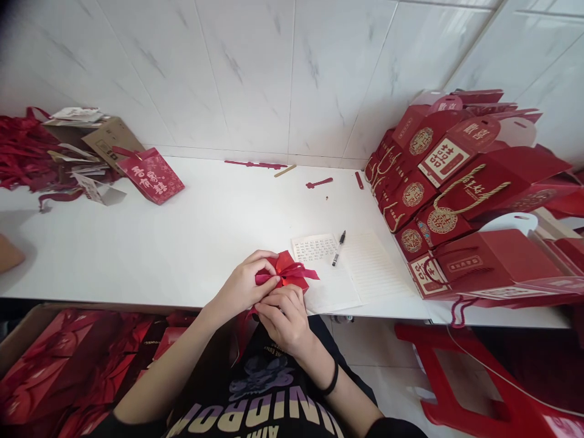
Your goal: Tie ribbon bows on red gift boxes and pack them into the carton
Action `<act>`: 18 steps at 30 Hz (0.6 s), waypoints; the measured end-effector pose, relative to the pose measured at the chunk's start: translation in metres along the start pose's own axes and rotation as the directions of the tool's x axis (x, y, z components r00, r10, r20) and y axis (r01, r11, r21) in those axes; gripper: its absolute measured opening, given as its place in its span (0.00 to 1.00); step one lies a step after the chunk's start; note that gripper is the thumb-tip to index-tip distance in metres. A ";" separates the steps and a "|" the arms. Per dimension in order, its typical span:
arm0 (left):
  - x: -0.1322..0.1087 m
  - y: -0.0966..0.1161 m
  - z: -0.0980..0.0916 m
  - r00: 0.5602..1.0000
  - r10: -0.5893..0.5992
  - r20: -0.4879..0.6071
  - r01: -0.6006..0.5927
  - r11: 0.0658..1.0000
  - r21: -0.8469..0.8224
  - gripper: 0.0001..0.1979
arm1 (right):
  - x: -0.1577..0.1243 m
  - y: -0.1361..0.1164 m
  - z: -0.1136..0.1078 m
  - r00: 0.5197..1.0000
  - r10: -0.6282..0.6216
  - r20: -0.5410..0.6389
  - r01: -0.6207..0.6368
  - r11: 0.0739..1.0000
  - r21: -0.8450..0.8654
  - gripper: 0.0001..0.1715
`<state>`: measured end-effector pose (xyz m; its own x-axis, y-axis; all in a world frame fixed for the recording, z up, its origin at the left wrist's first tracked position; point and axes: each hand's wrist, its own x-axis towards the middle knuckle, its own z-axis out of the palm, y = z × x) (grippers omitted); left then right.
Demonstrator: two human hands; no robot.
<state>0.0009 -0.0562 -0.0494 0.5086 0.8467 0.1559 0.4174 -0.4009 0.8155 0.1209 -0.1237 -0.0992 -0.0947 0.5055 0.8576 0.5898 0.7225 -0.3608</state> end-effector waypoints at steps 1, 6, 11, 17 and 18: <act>0.001 -0.002 0.002 1.000 -0.004 -0.006 0.004 1.000 -0.011 0.04 | 0.001 0.000 0.000 1.000 0.000 -0.002 0.000 1.000 0.010 0.08; 0.002 -0.010 0.006 0.999 -0.006 -0.047 0.005 0.999 -0.033 0.04 | 0.001 0.001 -0.004 0.999 -0.026 0.033 0.024 0.998 0.056 0.07; 0.001 -0.009 0.006 0.999 -0.005 -0.036 0.004 0.999 -0.037 0.05 | 0.000 0.002 -0.007 0.995 -0.055 0.088 0.047 0.994 0.095 0.07; 0.001 -0.010 0.003 1.000 0.013 -0.011 -0.013 0.999 -0.049 0.02 | 0.006 -0.002 -0.005 0.997 -0.021 0.073 0.013 0.995 0.103 0.07; 0.001 -0.011 0.003 1.000 0.014 -0.013 -0.014 0.998 -0.056 0.02 | 0.007 -0.003 -0.005 0.998 -0.008 0.070 0.000 0.995 0.102 0.07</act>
<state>-0.0013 -0.0518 -0.0598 0.5043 0.8457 0.1744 0.3671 -0.3927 0.8432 0.1224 -0.1253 -0.0905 -0.1549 0.5317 0.8327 0.5049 0.7671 -0.3959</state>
